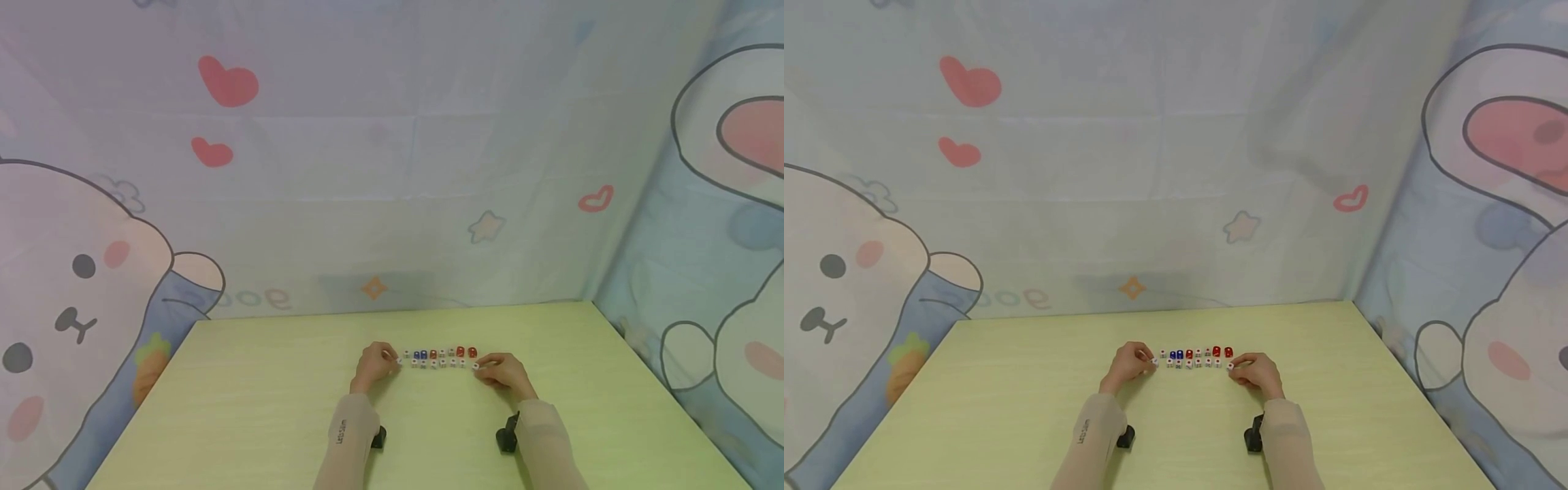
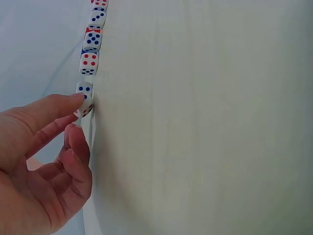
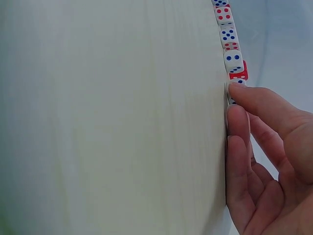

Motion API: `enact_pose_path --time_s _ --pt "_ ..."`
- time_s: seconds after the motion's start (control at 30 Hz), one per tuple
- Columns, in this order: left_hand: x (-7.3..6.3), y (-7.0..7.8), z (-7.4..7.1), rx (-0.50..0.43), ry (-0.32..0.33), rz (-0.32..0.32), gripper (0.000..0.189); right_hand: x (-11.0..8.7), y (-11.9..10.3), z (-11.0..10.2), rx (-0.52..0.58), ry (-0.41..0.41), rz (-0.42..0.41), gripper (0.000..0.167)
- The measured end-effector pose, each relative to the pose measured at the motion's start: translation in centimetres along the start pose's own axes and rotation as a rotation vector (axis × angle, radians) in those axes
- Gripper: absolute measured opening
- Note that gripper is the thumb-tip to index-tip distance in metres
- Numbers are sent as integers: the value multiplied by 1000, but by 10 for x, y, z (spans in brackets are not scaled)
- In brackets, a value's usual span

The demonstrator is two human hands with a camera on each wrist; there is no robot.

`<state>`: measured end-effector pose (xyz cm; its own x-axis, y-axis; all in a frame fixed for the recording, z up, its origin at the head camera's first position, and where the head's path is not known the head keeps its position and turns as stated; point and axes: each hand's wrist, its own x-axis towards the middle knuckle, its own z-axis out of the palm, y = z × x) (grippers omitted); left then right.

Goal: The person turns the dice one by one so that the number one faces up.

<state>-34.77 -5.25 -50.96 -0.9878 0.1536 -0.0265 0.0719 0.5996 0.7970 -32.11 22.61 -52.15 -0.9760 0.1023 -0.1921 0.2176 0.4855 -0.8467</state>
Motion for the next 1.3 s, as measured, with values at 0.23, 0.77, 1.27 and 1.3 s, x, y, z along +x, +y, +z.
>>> enact_pose_path --time_s 0.23,0.77,1.27,1.3 --pt "0 2 -1 2 -4 39 15 2 0 -1 -5 1 -5 26" --pt "3 -2 0 11 0 24 15 3 0 -3 -7 -7 -1 27" --pt "6 -2 8 4 -10 61 14 3 0 0 41 -8 9 29" --pt "6 -2 8 5 -11 63 14 3 0 0 38 -8 11 30"
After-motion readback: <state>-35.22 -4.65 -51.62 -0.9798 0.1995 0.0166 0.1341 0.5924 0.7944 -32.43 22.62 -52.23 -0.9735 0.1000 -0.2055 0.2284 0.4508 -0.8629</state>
